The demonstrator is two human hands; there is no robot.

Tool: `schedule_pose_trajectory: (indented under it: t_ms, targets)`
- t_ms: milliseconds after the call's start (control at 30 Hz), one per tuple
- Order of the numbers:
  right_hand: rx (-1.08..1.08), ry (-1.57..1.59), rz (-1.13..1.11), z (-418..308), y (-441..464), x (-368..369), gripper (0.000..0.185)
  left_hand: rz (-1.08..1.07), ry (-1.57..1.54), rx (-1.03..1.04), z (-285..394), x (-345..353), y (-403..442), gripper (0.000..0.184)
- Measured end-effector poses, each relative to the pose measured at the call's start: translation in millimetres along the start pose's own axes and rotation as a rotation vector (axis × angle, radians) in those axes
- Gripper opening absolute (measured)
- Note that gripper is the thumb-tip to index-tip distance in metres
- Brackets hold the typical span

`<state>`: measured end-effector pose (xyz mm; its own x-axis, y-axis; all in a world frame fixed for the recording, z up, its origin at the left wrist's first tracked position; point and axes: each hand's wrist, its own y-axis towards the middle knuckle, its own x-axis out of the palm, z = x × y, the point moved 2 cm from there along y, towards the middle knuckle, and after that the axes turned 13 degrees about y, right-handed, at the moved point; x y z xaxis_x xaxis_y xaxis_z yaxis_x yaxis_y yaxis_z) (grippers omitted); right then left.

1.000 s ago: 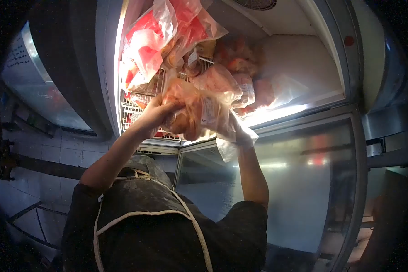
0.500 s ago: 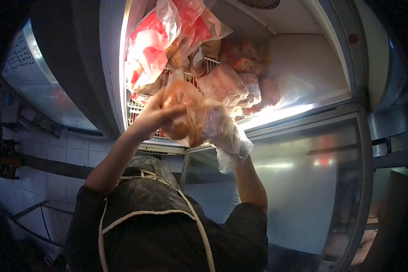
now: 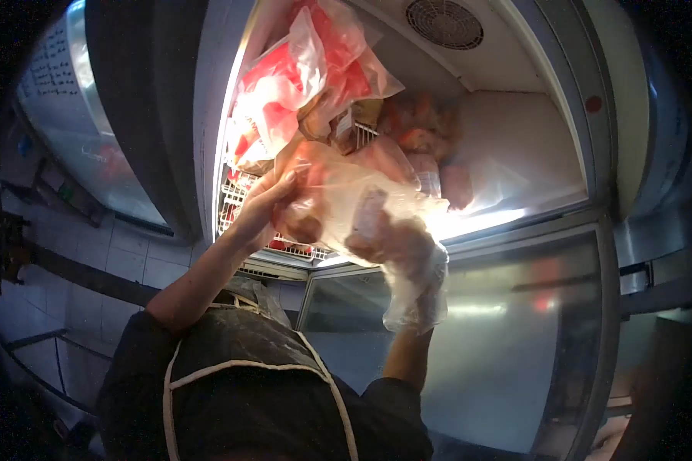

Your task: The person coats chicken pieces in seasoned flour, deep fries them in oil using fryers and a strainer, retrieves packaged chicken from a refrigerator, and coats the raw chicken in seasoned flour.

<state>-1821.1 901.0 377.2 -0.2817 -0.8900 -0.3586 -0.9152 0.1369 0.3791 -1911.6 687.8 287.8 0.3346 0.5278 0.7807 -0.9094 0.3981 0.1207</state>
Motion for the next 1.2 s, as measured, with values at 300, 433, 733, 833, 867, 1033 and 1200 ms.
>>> schedule_pose_trajectory:
  t_ms: [300, 433, 733, 833, 867, 1033, 1200]
  targets:
    - [0.03, -0.186, -0.091, -12, 15, -10, 0.025, 0.083, -0.058, -0.034, -8, -3, 1, 0.03]
    - [-0.001, 0.33, 0.266, 3, 37, -6, 0.024, -0.004, 0.071, -0.071, -15, -10, -2, 0.035]
    - [0.178, 0.449, -0.318, -40, 75, 1, 0.016, -0.161, 0.849, 0.185, 1, 0, 7, 0.058]
    - [0.323, 0.612, -0.464, -47, 86, 8, 0.012, 0.012, 1.069, 0.569, 18, 46, 24, 0.053]
    - [0.098, 0.332, -0.535, -58, 85, 14, 0.012, -0.042, 1.047, 0.578, 20, 59, 28, 0.046]
    - [-0.104, 0.291, -0.633, -48, 94, 5, 0.017, 0.025, 0.587, 0.422, 20, 70, 44, 0.021]
    - [-0.128, 0.611, -0.397, -25, 99, -12, 0.027, 0.067, 0.459, 0.492, 19, 57, 51, 0.016]
